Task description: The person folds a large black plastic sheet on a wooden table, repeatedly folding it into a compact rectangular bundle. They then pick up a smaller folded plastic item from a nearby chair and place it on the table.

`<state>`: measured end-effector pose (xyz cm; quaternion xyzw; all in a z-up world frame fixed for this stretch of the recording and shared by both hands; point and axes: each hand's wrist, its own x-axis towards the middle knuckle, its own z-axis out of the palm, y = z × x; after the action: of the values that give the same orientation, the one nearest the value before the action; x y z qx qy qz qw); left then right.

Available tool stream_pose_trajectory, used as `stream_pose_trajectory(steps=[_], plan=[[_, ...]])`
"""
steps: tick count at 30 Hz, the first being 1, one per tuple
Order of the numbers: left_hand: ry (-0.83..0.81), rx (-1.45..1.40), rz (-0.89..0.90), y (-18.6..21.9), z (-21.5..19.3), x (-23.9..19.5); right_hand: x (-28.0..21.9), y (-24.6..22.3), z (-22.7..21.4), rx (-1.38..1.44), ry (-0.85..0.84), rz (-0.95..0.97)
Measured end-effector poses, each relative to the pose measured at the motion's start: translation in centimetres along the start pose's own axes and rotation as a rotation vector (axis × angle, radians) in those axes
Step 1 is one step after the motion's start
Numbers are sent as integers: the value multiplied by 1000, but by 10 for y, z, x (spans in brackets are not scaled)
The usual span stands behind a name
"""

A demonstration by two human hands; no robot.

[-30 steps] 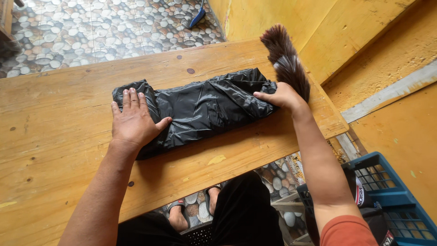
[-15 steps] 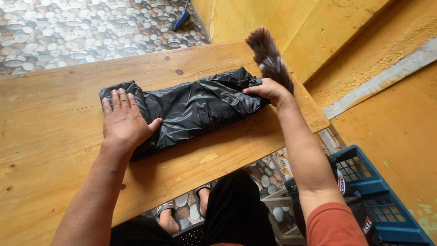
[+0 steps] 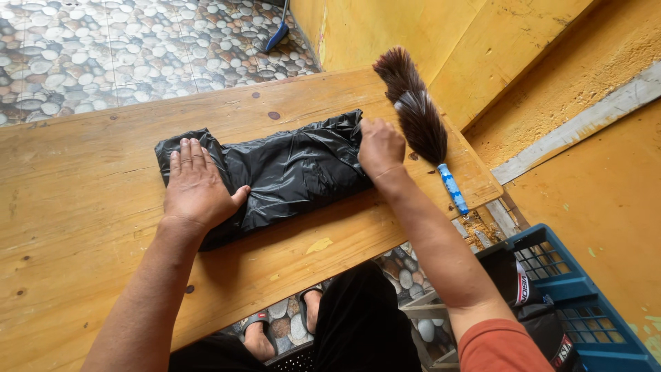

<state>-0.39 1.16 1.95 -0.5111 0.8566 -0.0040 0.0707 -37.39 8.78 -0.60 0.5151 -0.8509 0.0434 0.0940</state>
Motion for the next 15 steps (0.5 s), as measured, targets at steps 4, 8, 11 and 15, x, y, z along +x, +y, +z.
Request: stream_pose_trajectory(steps=[4, 8, 11, 15], plan=[[2, -24, -4, 2, -4, -4, -6, -24, 18, -217, 390, -149], [9, -17, -5, 3, -5, -5, 16, -17, 41, -187, 251, -144], [2, -23, -12, 5, -6, -6, 35, -9, 26, -54, -289, -52], [21, -25, -14, 5, -4, -7, 25, -8, -44, 49, -539, -86]])
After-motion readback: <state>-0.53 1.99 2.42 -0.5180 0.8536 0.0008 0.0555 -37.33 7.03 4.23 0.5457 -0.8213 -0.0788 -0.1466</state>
